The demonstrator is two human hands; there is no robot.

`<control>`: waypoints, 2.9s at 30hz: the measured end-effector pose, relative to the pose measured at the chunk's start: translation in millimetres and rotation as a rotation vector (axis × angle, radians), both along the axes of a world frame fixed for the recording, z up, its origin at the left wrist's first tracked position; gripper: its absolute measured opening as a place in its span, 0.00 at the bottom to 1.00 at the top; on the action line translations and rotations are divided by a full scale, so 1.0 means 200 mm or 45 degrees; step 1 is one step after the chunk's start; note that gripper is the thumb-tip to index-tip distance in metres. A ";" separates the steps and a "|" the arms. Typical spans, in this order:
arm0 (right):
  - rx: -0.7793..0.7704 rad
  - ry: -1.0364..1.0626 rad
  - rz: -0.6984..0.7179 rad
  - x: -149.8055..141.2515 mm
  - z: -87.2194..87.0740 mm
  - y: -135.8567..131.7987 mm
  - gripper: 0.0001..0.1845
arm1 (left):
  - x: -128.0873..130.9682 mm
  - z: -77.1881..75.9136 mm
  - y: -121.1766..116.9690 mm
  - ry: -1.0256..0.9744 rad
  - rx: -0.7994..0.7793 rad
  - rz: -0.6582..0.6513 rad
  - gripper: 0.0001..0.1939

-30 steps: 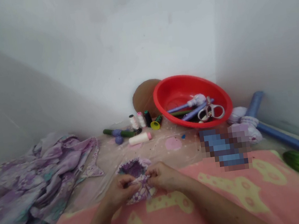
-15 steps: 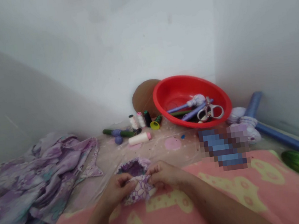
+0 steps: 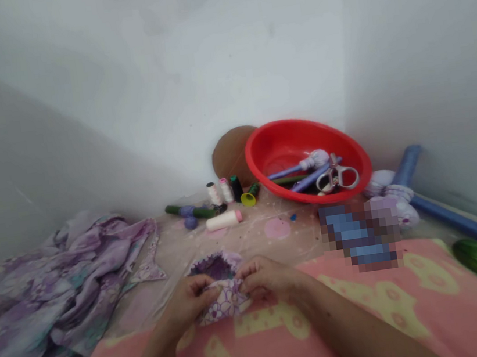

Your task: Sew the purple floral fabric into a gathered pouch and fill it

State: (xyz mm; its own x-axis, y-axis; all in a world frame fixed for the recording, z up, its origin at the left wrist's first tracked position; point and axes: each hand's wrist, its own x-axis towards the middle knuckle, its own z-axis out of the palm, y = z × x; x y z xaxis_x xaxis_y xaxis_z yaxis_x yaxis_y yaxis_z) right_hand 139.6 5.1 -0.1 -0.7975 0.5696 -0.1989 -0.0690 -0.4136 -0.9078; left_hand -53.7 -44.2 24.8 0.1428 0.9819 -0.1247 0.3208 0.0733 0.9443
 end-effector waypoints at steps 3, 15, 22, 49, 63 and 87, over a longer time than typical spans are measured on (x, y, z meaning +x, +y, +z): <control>-0.018 0.022 0.000 0.00 0.00 0.00 0.08 | 0.00 0.01 0.00 -0.020 -0.019 -0.003 0.15; 0.293 -0.073 -0.020 -0.02 -0.03 0.01 0.08 | 0.02 -0.01 0.00 -0.041 -0.054 -0.044 0.16; 0.715 -0.149 -0.063 -0.03 -0.03 0.01 0.05 | 0.01 -0.05 0.01 -0.040 -0.076 -0.058 0.15; 2.024 -0.678 -0.612 -0.08 0.03 -0.09 0.12 | 0.11 -0.03 0.03 -0.097 0.125 0.175 0.19; 0.548 0.384 -0.943 -0.01 0.21 -0.06 0.10 | 0.03 -0.06 0.03 -0.347 0.038 0.152 0.15; 1.293 -0.172 -2.496 0.43 0.28 0.17 0.14 | 0.00 -0.03 0.01 -0.232 -0.006 0.170 0.13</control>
State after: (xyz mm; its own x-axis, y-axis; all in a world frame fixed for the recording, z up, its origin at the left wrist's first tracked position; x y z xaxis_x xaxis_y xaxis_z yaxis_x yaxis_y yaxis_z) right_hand 224.7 38.8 56.3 0.7265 0.3212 0.6075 0.3773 0.5524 -0.7433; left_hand -54.2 -41.4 19.8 0.0323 0.9931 -0.1131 0.1325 0.1079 0.9853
